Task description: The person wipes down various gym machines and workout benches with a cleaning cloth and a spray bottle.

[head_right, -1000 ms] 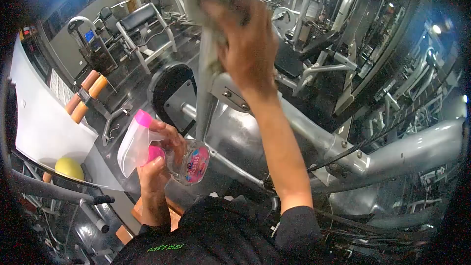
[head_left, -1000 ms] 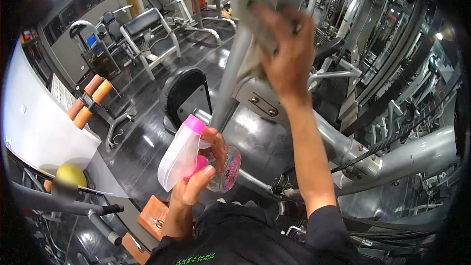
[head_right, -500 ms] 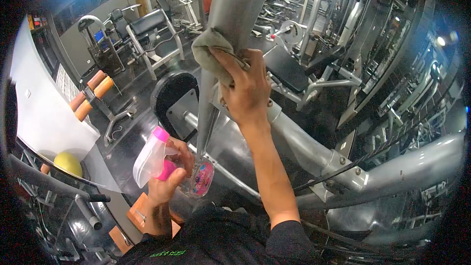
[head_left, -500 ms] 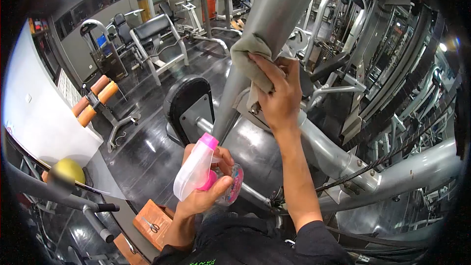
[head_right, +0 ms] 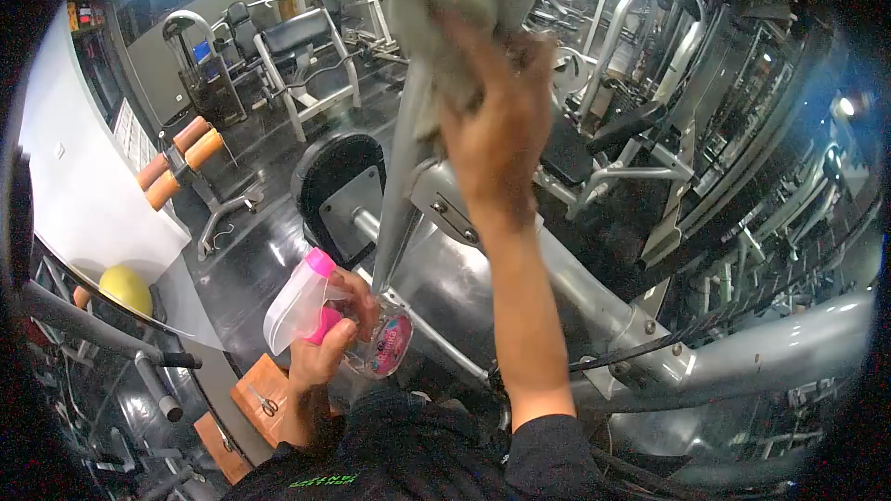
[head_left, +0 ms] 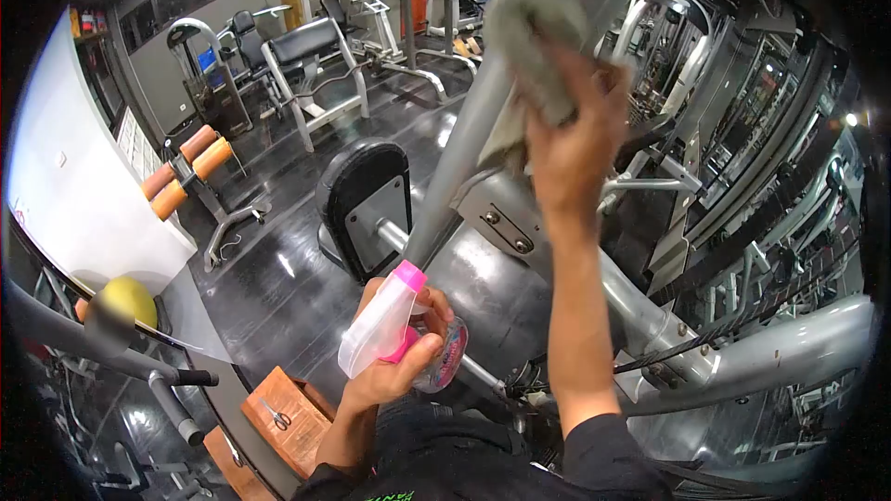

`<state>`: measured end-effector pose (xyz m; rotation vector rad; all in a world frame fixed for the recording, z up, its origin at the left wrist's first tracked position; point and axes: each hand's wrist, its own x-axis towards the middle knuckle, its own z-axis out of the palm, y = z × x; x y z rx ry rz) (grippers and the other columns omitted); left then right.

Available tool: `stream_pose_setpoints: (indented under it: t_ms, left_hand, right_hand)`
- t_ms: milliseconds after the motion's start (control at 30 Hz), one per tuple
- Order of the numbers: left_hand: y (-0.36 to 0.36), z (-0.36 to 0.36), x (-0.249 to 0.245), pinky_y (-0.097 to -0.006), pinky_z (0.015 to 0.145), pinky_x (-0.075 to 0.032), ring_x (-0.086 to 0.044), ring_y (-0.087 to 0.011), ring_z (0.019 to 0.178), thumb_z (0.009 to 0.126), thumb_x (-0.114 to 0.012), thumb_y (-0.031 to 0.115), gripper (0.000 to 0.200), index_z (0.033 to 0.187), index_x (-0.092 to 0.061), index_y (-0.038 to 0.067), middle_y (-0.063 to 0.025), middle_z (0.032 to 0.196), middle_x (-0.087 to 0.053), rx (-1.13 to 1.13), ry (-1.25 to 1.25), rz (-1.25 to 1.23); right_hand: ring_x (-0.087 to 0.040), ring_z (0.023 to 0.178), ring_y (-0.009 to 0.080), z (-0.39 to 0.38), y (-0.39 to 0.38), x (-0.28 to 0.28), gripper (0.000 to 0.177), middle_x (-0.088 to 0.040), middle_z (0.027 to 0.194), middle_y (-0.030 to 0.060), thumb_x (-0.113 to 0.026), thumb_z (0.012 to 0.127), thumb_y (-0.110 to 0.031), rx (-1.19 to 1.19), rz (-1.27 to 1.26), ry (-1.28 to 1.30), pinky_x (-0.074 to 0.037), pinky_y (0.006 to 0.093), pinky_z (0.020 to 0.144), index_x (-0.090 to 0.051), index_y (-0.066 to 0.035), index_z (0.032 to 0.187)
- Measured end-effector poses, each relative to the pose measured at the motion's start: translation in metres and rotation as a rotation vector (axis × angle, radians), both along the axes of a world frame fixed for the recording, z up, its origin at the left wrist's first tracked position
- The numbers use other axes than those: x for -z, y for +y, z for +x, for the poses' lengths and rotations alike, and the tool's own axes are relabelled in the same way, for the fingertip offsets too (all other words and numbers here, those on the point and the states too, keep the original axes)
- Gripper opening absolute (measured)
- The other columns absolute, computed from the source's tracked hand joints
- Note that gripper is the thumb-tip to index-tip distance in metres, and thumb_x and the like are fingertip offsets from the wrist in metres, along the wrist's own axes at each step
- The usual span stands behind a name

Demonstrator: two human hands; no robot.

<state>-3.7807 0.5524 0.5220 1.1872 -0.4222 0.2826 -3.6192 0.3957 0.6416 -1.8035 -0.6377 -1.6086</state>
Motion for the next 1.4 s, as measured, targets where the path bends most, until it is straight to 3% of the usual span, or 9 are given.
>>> stream_pose_setpoints:
  t_ms: [100,233,533,733,900,1100,1233,1300,1400]
  left_hand:
    - [0.002,0.001,0.006,-0.0294,0.065,-0.047,-0.058,-0.0179,0.074,0.082,-0.064,0.005,0.039,0.113,-0.041,0.000,-0.0171,0.094,-0.057,-0.052,-0.026,0.065]
    - [0.002,0.001,0.010,-0.0288,0.065,-0.046,-0.057,-0.0172,0.072,0.082,-0.064,0.006,0.038,0.113,-0.042,0.000,-0.0177,0.095,-0.057,-0.041,-0.011,0.047]
    - [0.010,0.007,0.015,-0.0278,0.062,-0.046,-0.056,-0.0161,0.069,0.082,-0.063,0.004,0.040,0.114,-0.040,0.000,-0.0188,0.095,-0.056,-0.033,0.001,0.047]
    - [0.021,0.000,0.022,-0.0270,0.061,-0.045,-0.056,-0.0156,0.068,0.082,-0.062,0.004,0.040,0.114,-0.040,0.001,-0.0186,0.094,-0.055,-0.099,0.017,0.034]
    - [0.022,-0.007,0.029,-0.0269,0.060,-0.046,-0.056,-0.0154,0.068,0.082,-0.063,0.004,0.040,0.115,-0.041,0.000,-0.0184,0.094,-0.055,-0.118,0.049,0.016]
    - [0.018,-0.013,0.024,-0.0271,0.062,-0.046,-0.058,-0.0155,0.069,0.082,-0.064,0.006,0.038,0.113,-0.043,-0.002,-0.0187,0.093,-0.057,-0.092,0.069,0.045]
    - [0.019,-0.017,0.024,-0.0279,0.064,-0.047,-0.058,-0.0159,0.070,0.081,-0.064,0.008,0.037,0.112,-0.045,-0.003,-0.0177,0.091,-0.058,-0.145,0.048,0.047]
    - [0.020,-0.019,0.026,-0.0281,0.065,-0.047,-0.058,-0.0157,0.070,0.081,-0.065,0.008,0.037,0.112,-0.046,-0.003,-0.0173,0.090,-0.059,-0.161,0.049,0.057]
    - [0.022,-0.023,0.029,-0.0273,0.065,-0.046,-0.058,-0.0153,0.070,0.081,-0.066,0.010,0.038,0.111,-0.047,-0.004,-0.0165,0.090,-0.059,-0.167,0.114,0.075]
  right_hand:
    - [-0.056,0.089,0.0271,-0.014,0.006,0.052,0.048,-0.053,0.095,0.0103,-0.075,0.064,-0.002,-0.090,-0.058,0.303,-0.046,0.0367,0.081,-0.068,-0.019,0.109]
    - [-0.056,0.086,0.0260,-0.019,0.001,0.048,0.051,-0.053,0.092,0.0091,-0.076,0.061,-0.001,-0.117,-0.062,0.365,-0.047,0.0358,0.079,-0.069,-0.021,0.108]
    - [-0.053,0.088,0.0230,0.001,0.007,-0.041,0.050,-0.052,0.091,0.0075,-0.079,0.064,-0.008,0.114,0.052,-0.234,-0.046,0.0339,0.078,-0.068,-0.021,0.112]
    - [-0.054,0.095,0.0273,-0.010,0.009,0.049,0.060,-0.051,0.098,0.0069,-0.072,0.060,-0.002,-0.025,-0.095,0.250,-0.049,0.0391,0.078,-0.066,-0.031,0.112]
    - [-0.055,0.095,0.0260,-0.039,-0.001,0.048,0.062,-0.052,0.100,0.0045,-0.072,0.059,-0.001,0.018,-0.435,0.617,-0.050,0.0387,0.078,-0.066,-0.032,0.112]
    - [-0.055,0.096,0.0293,-0.016,-0.017,0.015,0.054,-0.053,0.098,0.0099,-0.072,0.065,-0.004,0.040,0.004,0.070,-0.048,0.0396,0.083,-0.064,-0.023,0.115]
    - [-0.056,0.096,0.0303,-0.012,-0.003,0.047,0.055,-0.053,0.097,0.0098,-0.072,0.066,-0.005,0.034,-0.099,0.027,-0.048,0.0401,0.080,-0.060,-0.023,0.117]
    - [-0.057,0.094,0.0281,-0.026,0.005,0.064,0.055,-0.054,0.097,0.0066,-0.072,0.064,-0.004,-0.011,-0.408,0.454,-0.049,0.0399,0.076,-0.062,-0.026,0.114]
    - [-0.058,0.092,0.0255,-0.026,0.007,0.063,0.056,-0.054,0.098,0.0042,-0.071,0.063,-0.003,-0.079,-0.539,0.478,-0.050,0.0404,0.074,-0.063,-0.029,0.112]
